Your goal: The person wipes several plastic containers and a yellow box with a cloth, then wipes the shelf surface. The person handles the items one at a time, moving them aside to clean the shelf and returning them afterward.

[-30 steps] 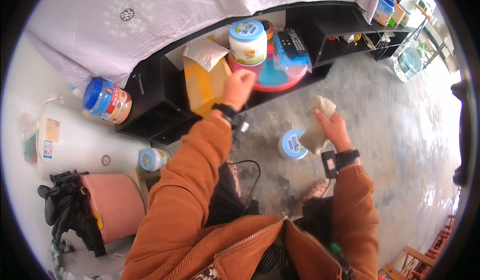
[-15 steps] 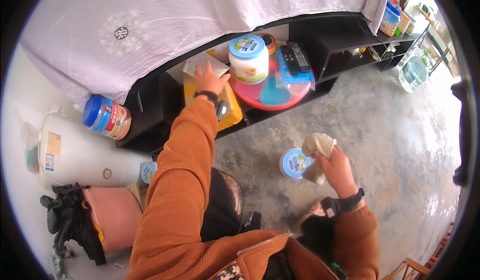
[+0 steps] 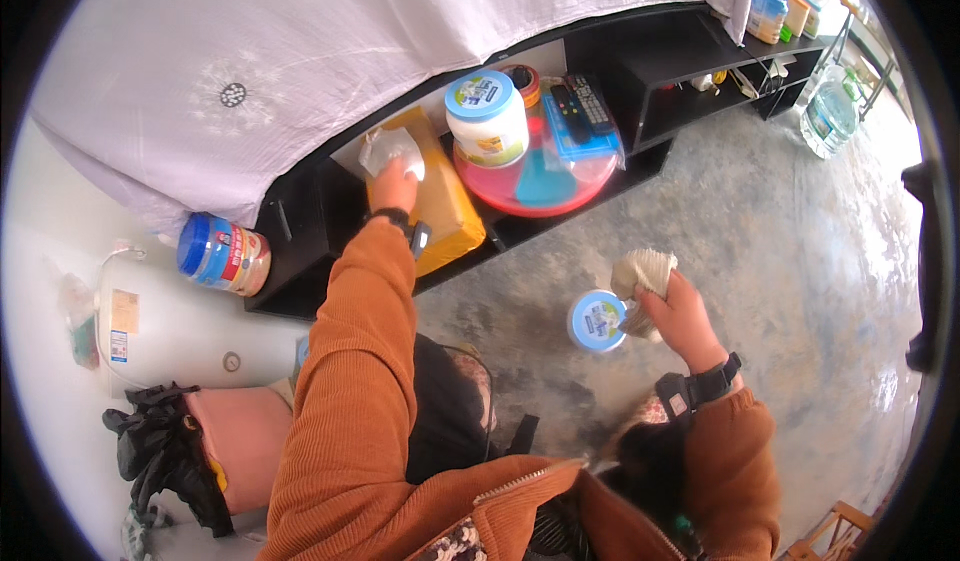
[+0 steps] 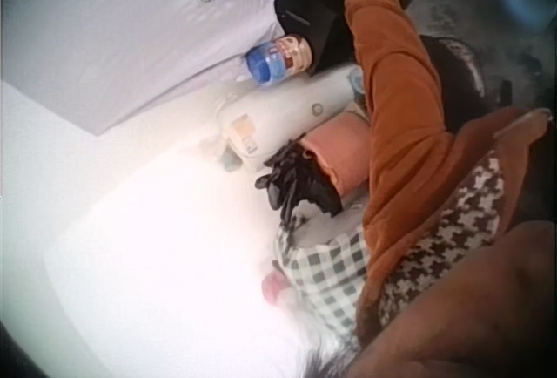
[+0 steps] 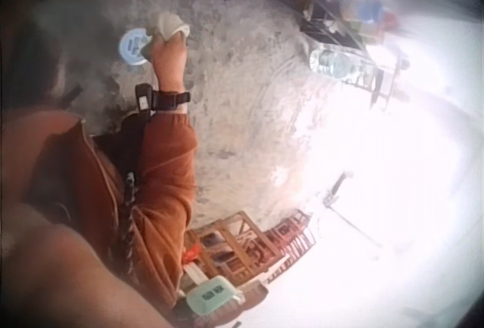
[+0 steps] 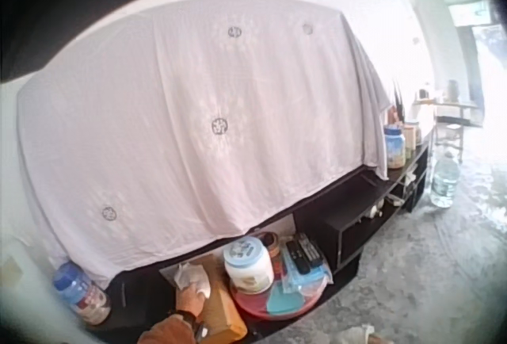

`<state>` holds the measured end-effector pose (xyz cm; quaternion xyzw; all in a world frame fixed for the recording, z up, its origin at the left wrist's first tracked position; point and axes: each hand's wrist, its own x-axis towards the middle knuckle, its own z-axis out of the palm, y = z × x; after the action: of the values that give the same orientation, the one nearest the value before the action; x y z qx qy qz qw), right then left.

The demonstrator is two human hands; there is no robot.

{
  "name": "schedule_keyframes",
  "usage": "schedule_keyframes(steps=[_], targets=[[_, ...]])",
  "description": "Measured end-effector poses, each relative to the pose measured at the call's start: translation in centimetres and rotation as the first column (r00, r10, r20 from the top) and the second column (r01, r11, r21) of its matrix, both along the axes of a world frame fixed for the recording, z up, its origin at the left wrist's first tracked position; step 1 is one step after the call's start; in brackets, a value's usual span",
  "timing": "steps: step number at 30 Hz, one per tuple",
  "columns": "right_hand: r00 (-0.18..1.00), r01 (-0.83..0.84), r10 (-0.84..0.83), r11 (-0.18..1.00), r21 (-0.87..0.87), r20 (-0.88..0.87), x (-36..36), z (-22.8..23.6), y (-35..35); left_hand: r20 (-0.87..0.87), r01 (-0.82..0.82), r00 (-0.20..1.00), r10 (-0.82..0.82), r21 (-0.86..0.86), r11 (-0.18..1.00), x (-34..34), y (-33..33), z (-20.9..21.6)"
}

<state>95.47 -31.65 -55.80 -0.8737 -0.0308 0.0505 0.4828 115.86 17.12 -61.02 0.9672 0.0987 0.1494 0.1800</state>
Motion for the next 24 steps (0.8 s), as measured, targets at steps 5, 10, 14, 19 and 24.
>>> schedule_keyframes(steps=[5, 10, 14, 19, 24], targets=[[0.971, 0.143, -0.114, 0.982, 0.126, -0.211, 1.2, -1.9, -0.4, 0.209, 0.077, 0.977, -0.038, -0.181, 0.980, -5.7, 0.6, 2.8], [0.916, 0.294, 0.063, 0.564, 0.771, -0.395, 0.8, -1.1, 0.8, 0.372, 0.237, 0.924, -0.090, -0.370, 0.898, -12.0, -3.2, 8.2], [0.897, 0.277, 0.289, 0.223, 0.935, -0.335, -0.5, 1.1, 3.1, 0.520, 0.533, 0.777, -0.354, -0.245, 0.810, -17.3, -9.4, 11.4], [0.910, -0.017, 0.414, 0.124, 0.992, -0.036, -2.5, 3.1, 5.0, 0.517, 0.771, 0.503, -0.692, 0.094, 0.630, -20.4, -17.9, 11.7], [0.956, -0.010, 0.282, 0.322, 0.947, -0.085, -3.1, 3.0, 4.4, 0.377, 0.871, 0.368, -0.850, 0.180, 0.457, -22.1, -22.5, 9.8]])
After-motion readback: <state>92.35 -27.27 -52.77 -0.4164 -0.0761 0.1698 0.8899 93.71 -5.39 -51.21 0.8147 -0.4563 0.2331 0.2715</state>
